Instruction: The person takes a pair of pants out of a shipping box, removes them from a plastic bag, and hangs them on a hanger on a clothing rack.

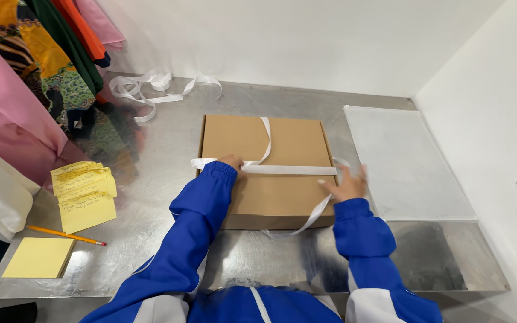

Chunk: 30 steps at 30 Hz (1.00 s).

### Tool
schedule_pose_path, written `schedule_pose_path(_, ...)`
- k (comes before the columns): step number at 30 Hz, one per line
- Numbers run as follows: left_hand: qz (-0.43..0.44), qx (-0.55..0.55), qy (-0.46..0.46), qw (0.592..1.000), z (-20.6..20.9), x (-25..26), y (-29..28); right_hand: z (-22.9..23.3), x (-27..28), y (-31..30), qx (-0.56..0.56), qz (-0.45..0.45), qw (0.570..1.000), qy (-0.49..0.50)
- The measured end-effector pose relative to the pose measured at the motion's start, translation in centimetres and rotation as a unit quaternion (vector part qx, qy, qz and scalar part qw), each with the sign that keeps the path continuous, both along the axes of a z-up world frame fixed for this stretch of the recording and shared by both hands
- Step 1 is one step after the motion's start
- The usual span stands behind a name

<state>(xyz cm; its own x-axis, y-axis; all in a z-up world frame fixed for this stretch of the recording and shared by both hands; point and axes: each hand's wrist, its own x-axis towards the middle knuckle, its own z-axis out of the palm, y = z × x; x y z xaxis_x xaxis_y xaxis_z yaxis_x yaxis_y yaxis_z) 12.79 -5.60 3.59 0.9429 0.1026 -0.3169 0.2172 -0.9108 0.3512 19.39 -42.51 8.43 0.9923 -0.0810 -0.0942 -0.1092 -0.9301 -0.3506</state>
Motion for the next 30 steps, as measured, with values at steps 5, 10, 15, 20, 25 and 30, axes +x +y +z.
schedule_pose_path(5, 0.146, 0.019, -0.086, 0.985, 3.2, -2.5, 2.9, -1.2, 0.8, 6.1, -0.019, 0.305, 0.952, -0.001)
schedule_pose_path(10, 0.26, 0.026, -0.176, 0.949, 0.8, -7.1, 6.0, -7.8, 6.2, 5.8, -0.055, 0.247, 0.951, -0.175)
schedule_pose_path(15, 0.345, -0.2, -0.213, 0.892, -7.8, -6.1, 9.9, -11.4, 11.4, 1.0, 0.108, 0.098, 0.973, -0.179)
schedule_pose_path(20, 0.404, -0.35, -0.214, 0.817, -4.8, -6.3, 9.2, -9.3, 10.2, -0.7, 0.344, -0.028, 0.938, 0.047)
schedule_pose_path(25, 0.4, -0.367, -0.24, 0.805, -4.7, -4.1, 10.9, -7.5, 10.8, -0.2, 0.334, -0.017, 0.942, 0.007)
schedule_pose_path(30, 0.379, -0.384, -0.226, 0.811, -5.0, -0.2, 12.9, -7.4, 14.0, 0.9, 0.333, 0.024, 0.942, -0.001)
